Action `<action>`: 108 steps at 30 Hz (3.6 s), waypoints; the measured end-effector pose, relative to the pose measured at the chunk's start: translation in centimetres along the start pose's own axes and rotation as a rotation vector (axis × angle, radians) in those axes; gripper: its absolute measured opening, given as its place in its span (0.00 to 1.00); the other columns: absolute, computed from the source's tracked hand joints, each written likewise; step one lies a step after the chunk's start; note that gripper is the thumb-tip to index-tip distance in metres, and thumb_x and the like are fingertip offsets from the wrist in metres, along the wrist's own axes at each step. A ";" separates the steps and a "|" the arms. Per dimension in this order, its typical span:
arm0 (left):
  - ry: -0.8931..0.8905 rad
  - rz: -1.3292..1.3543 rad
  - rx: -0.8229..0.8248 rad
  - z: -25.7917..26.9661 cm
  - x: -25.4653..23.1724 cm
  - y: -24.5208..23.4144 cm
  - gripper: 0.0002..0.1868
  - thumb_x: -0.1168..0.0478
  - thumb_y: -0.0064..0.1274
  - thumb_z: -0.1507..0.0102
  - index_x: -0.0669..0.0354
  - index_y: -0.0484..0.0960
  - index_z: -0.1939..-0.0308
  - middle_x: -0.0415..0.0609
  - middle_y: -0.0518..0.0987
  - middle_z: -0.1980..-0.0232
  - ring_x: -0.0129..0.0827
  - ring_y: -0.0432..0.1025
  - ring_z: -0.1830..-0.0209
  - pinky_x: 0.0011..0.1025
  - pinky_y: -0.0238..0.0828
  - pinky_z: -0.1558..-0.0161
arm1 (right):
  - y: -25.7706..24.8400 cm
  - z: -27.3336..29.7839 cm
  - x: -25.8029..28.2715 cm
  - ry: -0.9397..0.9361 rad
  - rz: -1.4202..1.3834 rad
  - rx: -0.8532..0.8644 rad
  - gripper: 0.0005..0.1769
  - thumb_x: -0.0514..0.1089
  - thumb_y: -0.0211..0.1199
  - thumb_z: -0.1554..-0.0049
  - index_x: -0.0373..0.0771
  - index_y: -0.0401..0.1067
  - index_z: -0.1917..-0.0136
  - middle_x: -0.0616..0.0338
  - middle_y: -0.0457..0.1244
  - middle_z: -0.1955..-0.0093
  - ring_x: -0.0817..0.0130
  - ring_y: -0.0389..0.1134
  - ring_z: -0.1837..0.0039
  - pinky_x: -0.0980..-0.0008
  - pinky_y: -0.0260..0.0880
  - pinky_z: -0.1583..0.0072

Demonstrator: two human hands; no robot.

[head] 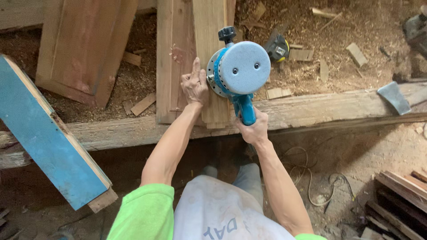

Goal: The person uses a handheld router to shape the edges of a wooden panel on a workbench. They then switch to an orbital sander to smooth the surface of the same panel, moving the tool back and forth across the wood grain.

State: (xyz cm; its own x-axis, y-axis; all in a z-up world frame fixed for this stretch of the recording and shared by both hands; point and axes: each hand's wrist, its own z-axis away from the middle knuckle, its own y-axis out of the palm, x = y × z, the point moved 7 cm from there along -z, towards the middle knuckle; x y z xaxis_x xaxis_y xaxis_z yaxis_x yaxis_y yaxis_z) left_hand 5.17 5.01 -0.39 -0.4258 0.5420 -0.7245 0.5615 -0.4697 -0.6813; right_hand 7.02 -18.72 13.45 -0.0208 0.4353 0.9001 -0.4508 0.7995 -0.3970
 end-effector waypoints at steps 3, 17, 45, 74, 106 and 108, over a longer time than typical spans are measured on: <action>0.062 -0.010 -0.039 -0.1 -0.2 0.0 0.24 0.47 0.45 0.28 0.43 0.75 0.29 0.42 0.84 0.40 0.38 0.68 0.58 0.36 0.69 0.50 | -0.1 -1.0 0.9 -0.135 0.023 -0.029 0.08 0.37 0.69 0.50 0.36 0.71 0.59 0.64 0.64 0.65 0.78 0.64 0.63 0.72 0.67 0.57; 0.083 -0.076 0.026 -0.5 -3.1 -1.7 0.45 0.32 0.56 0.38 0.54 0.68 0.26 0.49 0.80 0.34 0.41 0.66 0.54 0.40 0.66 0.46 | 0.7 -7.4 0.2 -0.042 -0.116 -0.026 0.08 0.36 0.70 0.49 0.37 0.72 0.59 0.67 0.65 0.65 0.79 0.65 0.63 0.75 0.68 0.59; -0.002 -0.026 0.147 -0.8 -4.3 -2.7 0.62 0.33 0.71 0.54 0.62 0.65 0.25 0.56 0.81 0.44 0.43 0.66 0.48 0.42 0.65 0.42 | 1.5 -18.7 2.6 -0.003 -0.197 -0.012 0.08 0.34 0.70 0.49 0.35 0.71 0.59 0.66 0.64 0.66 0.80 0.65 0.64 0.75 0.66 0.61; 0.024 -0.035 0.112 -0.6 -3.0 -1.7 0.66 0.24 0.65 0.53 0.64 0.64 0.24 0.55 0.81 0.54 0.42 0.65 0.52 0.43 0.65 0.44 | 2.2 -31.9 5.6 -0.176 -0.288 0.013 0.11 0.30 0.68 0.48 0.33 0.73 0.51 0.64 0.66 0.63 0.78 0.67 0.64 0.74 0.69 0.61; -0.055 -0.036 0.097 -0.7 -2.8 -2.1 0.62 0.26 0.67 0.55 0.60 0.69 0.26 0.58 0.76 0.55 0.45 0.66 0.51 0.44 0.68 0.45 | 3.8 -40.5 6.9 -0.298 -0.331 -0.128 0.10 0.30 0.67 0.48 0.32 0.75 0.51 0.65 0.67 0.63 0.78 0.67 0.64 0.74 0.67 0.62; -0.128 -0.042 0.115 -0.7 -2.6 -2.0 0.61 0.28 0.68 0.56 0.57 0.71 0.26 0.59 0.74 0.55 0.45 0.67 0.52 0.43 0.68 0.45 | 3.8 -40.6 7.2 -0.311 -0.335 -0.161 0.10 0.30 0.66 0.48 0.34 0.76 0.51 0.66 0.67 0.63 0.78 0.67 0.63 0.75 0.67 0.61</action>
State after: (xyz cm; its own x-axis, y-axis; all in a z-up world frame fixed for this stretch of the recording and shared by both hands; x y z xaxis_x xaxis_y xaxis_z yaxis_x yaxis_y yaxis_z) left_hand 5.67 5.03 2.93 -0.5377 0.4733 -0.6978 0.4596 -0.5293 -0.7132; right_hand 41.38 4.24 11.18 -0.1752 0.0180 0.9844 -0.3354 0.9389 -0.0769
